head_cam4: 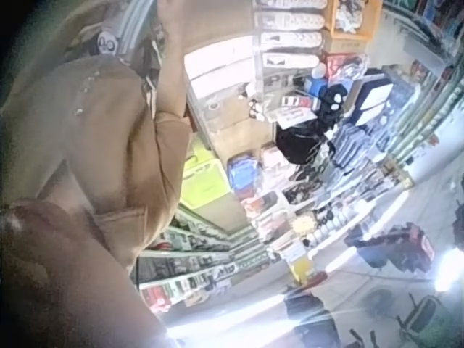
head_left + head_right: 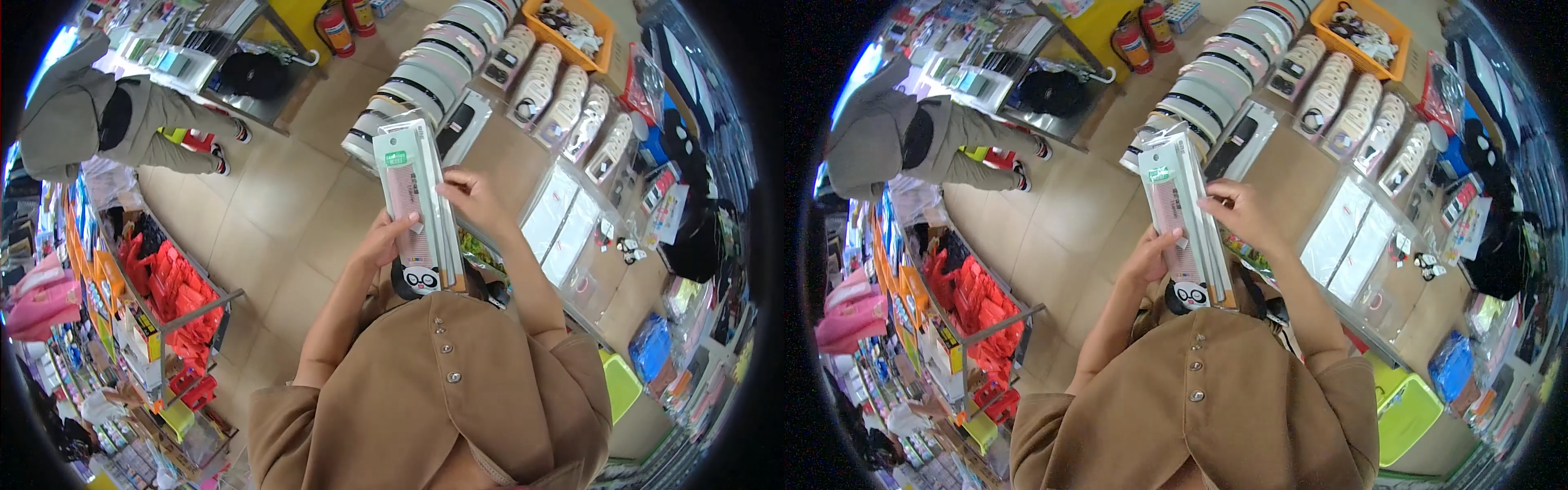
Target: Sorting and organizing small packaged retail items from a bin onto a display counter.
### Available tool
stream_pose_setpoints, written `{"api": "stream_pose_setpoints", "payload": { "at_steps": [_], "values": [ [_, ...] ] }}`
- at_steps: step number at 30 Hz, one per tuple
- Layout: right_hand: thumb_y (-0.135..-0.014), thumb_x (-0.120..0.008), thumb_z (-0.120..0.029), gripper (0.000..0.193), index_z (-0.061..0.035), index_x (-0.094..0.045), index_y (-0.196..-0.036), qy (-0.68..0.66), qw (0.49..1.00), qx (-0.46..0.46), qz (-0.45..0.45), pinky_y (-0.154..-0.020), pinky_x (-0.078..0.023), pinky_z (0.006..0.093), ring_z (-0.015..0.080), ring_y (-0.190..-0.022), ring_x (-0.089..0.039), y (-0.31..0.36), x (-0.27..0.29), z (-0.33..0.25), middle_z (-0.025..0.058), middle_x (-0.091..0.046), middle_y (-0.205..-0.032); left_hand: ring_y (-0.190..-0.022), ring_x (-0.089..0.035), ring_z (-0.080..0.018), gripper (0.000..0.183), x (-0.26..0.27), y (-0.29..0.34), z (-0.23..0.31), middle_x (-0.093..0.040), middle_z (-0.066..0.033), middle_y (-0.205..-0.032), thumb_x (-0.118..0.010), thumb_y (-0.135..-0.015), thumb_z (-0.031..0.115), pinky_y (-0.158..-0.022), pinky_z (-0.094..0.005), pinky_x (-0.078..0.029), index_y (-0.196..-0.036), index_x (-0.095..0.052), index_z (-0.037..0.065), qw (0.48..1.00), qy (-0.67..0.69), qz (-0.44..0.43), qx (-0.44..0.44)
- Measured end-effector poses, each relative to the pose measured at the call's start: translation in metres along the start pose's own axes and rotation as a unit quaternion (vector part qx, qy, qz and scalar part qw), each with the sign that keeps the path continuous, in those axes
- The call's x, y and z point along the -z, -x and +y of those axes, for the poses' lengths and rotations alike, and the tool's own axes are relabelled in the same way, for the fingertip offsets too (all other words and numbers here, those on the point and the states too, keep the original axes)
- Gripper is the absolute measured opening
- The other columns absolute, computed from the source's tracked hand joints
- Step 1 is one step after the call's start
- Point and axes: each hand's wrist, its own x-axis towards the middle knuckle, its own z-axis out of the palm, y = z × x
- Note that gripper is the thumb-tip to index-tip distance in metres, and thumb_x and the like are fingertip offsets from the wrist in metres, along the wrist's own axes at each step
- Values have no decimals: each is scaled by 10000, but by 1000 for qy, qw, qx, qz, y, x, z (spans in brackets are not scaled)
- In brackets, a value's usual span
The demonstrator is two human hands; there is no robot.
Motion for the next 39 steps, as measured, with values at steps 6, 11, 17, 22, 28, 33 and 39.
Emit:
{"api": "stream_pose_setpoints", "payload": {
  "at_steps": [6,11,17,22,28,33,39],
  "values": [
    [-834,-563,-142,161,-12,-611,-752,-82,981,-151,91,-453,-329,185,27,-506,-433,29,17,-25,-29,-501,-570,-981,-528,-205,401,-20,-15,-10,-545,-83,-1076,-587,-801,115,-862,-373,-432,-1162,-434,36,1000,-9,-4,-4],
    [-837,-566,-174,189,-16,-612,-744,-93,971,-145,166,-407,-313,182,26,-448,-411,52,33,-18,-34,-495,-544,-988,-526,-230,391,-29,-20,-18,-540,-98,-1088,-570,-805,99,-865,-393,-431,-1165,-435,31,1000,11,-18,8],
    [-842,-560,-183,195,-22,-608,-742,-90,958,-128,241,-391,-306,180,23,-439,-401,66,50,-26,-39,-487,-544,-986,-540,-219,363,-26,-23,-26,-542,-105,-1095,-548,-822,95,-855,-378,-446,-1157,-437,10,998,56,-21,23],
    [-846,-553,-169,180,-37,-598,-732,-153,947,-140,244,-384,-295,170,11,-447,-380,71,57,-25,-45,-479,-559,-997,-542,-233,359,-23,-21,-28,-534,-120,-1103,-530,-828,80,-856,-389,-457,-1162,-425,-1,995,80,-59,17],
    [-827,-566,-126,226,-5,-530,-1014,-120,967,-135,182,-520,-422,214,71,-560,-528,72,49,-28,16,-604,-686,-994,-542,-237,370,-26,-19,-29,-528,-120,-1111,-530,-828,80,-858,-396,-453,-1171,-417,0,995,86,-54,23],
    [-766,-612,-119,480,1,-392,-1174,9,965,-168,201,-649,-453,272,176,-702,-599,76,64,14,117,-632,-818,-987,-540,-238,351,-13,-13,-32,-540,-111,-1091,-536,-826,95,-861,-404,-444,-1153,-440,12,997,78,-4,-4],
    [-709,-596,-101,496,-10,-415,-1162,300,890,-163,302,-791,-437,419,391,-916,-557,43,111,123,228,-591,-952,-965,-543,-231,312,-4,-9,-31,-552,-104,-1052,-540,-823,103,-847,-389,-445,-1115,-469,23,996,87,0,-24]
  ]
}}
